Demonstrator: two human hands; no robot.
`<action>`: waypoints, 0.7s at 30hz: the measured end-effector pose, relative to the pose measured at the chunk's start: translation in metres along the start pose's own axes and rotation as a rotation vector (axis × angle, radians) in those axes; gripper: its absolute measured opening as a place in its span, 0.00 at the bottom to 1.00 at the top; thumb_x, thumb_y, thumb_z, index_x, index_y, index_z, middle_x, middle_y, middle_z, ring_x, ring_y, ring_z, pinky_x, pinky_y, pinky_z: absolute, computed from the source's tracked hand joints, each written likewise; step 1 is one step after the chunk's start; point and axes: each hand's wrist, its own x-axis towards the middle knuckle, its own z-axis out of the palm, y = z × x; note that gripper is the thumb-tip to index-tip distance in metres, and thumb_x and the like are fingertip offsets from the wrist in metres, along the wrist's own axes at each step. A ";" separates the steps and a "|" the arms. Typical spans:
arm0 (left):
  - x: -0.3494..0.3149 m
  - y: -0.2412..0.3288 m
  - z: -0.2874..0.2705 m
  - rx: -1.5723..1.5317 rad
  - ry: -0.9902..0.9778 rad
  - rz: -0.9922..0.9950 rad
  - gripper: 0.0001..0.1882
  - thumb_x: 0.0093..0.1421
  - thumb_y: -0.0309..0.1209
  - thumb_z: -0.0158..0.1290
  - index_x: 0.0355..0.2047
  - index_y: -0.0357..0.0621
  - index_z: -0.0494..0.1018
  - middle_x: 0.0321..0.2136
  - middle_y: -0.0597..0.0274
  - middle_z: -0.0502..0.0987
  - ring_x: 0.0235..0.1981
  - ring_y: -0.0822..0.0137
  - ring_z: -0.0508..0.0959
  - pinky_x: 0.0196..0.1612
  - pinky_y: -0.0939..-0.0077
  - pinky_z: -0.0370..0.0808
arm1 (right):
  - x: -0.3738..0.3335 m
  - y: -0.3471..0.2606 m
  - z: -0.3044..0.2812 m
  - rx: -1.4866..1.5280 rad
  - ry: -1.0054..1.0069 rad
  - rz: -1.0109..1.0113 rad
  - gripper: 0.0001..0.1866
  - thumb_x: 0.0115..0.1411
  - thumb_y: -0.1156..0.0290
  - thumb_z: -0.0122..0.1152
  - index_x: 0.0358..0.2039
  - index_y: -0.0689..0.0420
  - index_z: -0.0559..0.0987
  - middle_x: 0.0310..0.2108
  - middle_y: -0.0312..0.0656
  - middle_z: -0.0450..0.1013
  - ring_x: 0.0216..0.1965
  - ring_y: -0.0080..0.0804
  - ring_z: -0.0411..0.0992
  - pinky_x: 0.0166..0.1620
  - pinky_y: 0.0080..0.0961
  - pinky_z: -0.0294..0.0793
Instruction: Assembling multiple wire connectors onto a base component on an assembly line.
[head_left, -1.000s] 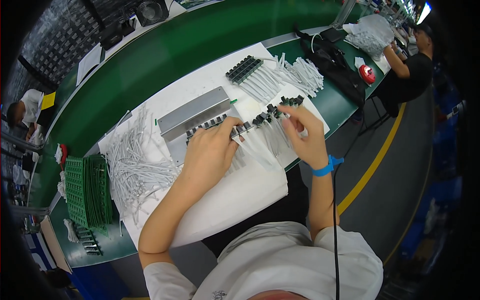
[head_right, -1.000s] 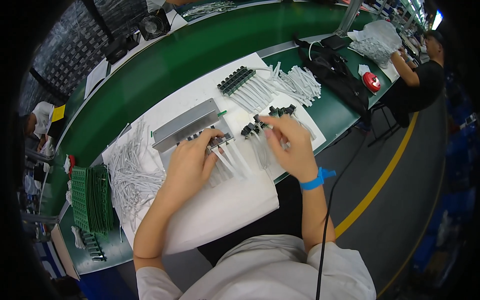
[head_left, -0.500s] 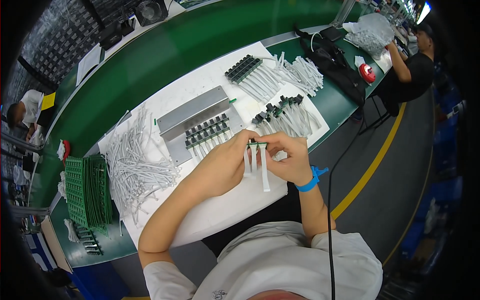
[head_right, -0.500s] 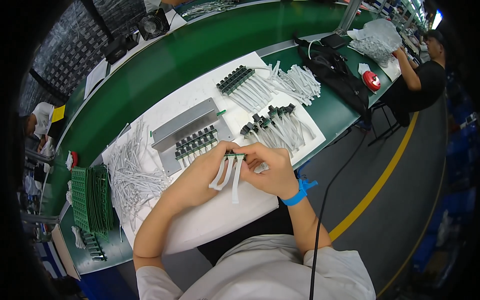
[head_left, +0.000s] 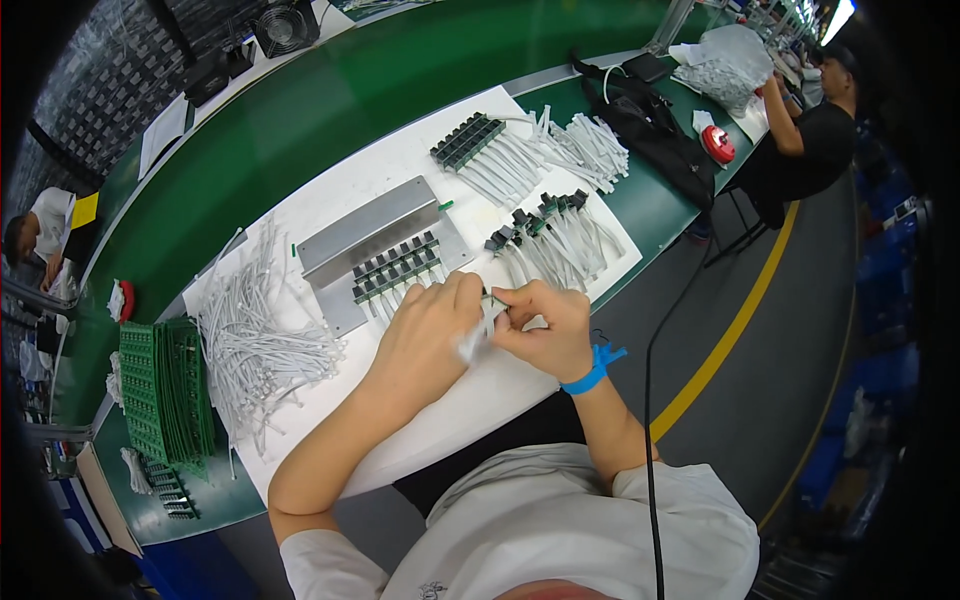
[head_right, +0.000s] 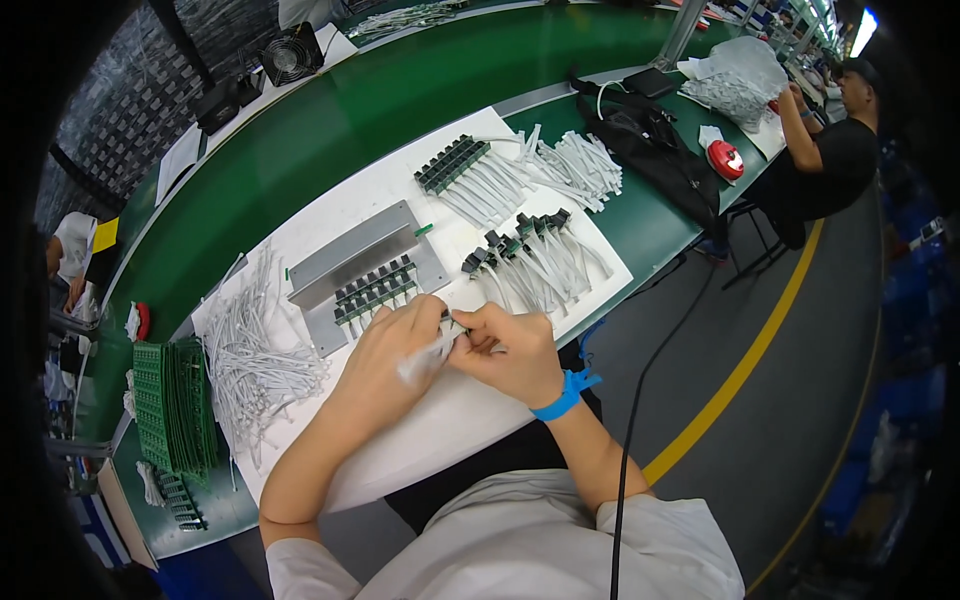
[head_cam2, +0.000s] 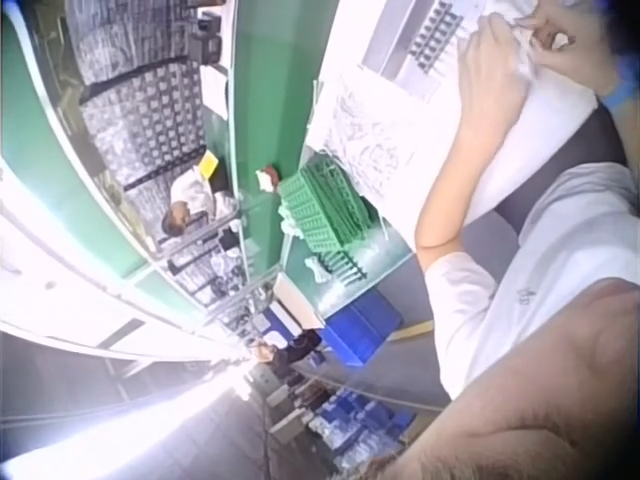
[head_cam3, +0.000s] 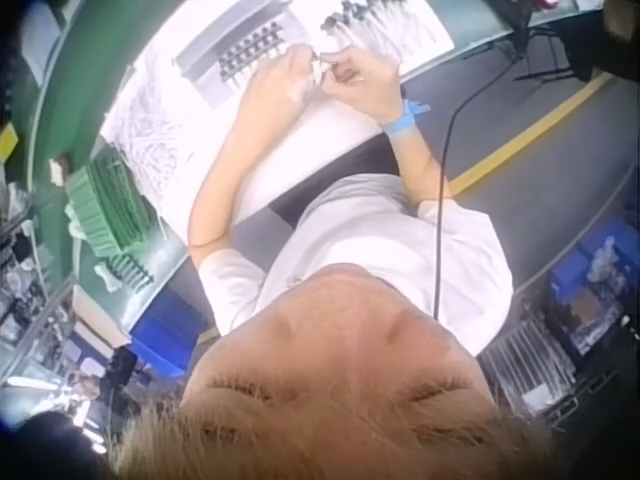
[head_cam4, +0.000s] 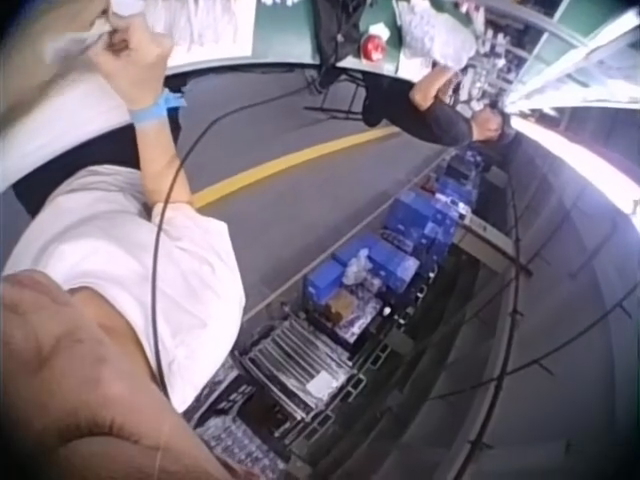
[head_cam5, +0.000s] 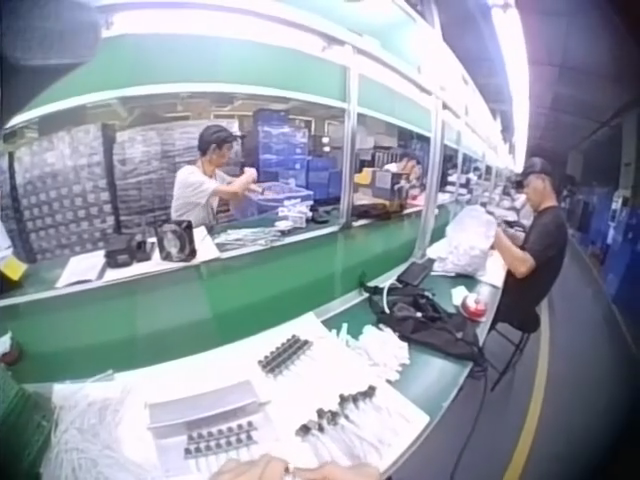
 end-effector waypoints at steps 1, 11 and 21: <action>0.001 -0.001 0.001 -0.002 0.001 0.001 0.14 0.59 0.24 0.53 0.43 0.36 0.64 0.36 0.42 0.74 0.38 0.39 0.75 0.41 0.53 0.68 | 0.000 0.001 -0.001 -0.039 -0.010 -0.025 0.13 0.45 0.82 0.71 0.35 0.60 0.83 0.18 0.36 0.77 0.19 0.21 0.78 0.27 0.16 0.76; 0.004 -0.007 -0.010 -0.140 0.062 -0.081 0.19 0.58 0.17 0.48 0.51 0.36 0.64 0.44 0.41 0.70 0.45 0.38 0.72 0.47 0.51 0.69 | 0.053 0.019 -0.065 -0.232 0.041 -0.089 0.20 0.50 0.87 0.58 0.41 0.55 0.85 0.25 0.38 0.67 0.25 0.27 0.67 0.28 0.23 0.65; 0.009 -0.012 -0.012 -0.188 0.188 -0.032 0.22 0.60 0.18 0.51 0.56 0.38 0.67 0.39 0.45 0.77 0.38 0.46 0.77 0.46 0.58 0.73 | 0.075 0.039 -0.076 -0.485 -0.305 -0.203 0.17 0.53 0.87 0.60 0.41 0.55 0.83 0.35 0.42 0.69 0.38 0.38 0.71 0.38 0.30 0.73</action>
